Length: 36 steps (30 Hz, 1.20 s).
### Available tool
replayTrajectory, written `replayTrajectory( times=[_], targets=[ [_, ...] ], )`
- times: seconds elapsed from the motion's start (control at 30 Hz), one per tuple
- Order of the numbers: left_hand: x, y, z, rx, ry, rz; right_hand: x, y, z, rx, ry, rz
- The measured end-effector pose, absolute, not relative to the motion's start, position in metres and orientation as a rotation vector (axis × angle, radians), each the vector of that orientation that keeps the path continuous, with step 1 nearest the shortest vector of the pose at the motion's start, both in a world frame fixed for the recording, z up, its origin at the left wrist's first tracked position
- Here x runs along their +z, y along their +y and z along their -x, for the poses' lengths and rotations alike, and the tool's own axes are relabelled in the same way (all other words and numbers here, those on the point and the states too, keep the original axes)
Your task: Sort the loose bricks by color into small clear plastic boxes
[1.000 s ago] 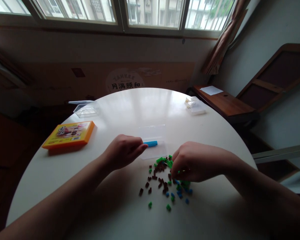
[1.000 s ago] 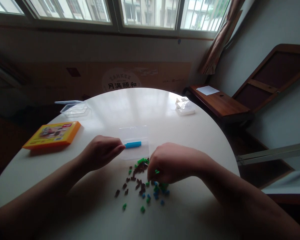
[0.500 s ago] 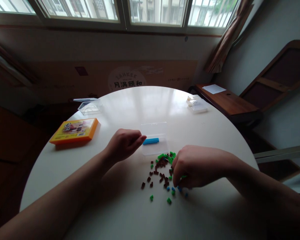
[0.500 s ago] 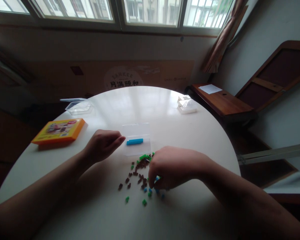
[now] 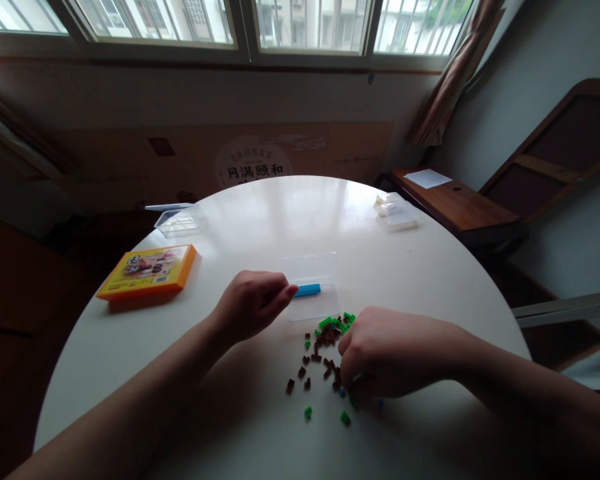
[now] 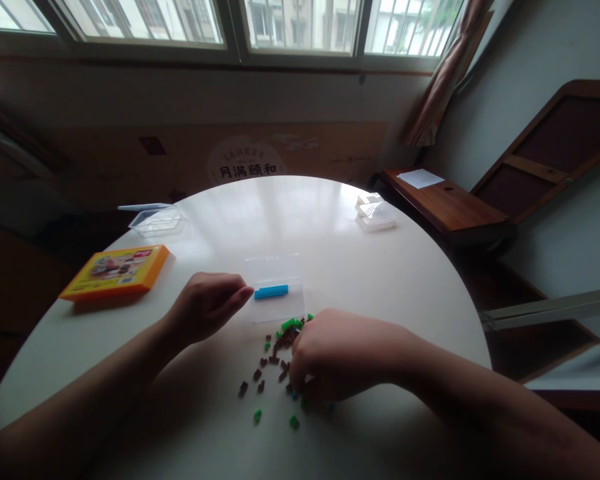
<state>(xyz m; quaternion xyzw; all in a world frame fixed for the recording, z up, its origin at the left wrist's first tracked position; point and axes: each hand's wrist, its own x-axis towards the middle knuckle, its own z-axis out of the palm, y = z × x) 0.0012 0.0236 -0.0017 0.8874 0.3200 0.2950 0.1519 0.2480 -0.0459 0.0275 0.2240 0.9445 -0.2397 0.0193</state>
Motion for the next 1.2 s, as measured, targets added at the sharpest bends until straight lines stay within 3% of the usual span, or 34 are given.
replayTrajectory(
  times=[0.93, 1.07, 1.2],
  targets=[
    [-0.005, 0.020, -0.003, 0.878, 0.923, -2.438, 0.026, -0.055, -0.248, -0.537, 2.952, -0.689],
    [-0.007, 0.020, -0.004, 0.882, 0.924, -2.466, 0.027, -0.055, -0.248, -0.611, 2.977, -0.686],
    [-0.007, 0.019, -0.004, 0.855, 0.920, -2.495, 0.034, -0.048, -0.254, -0.931, 3.015, -0.664]
  ],
)
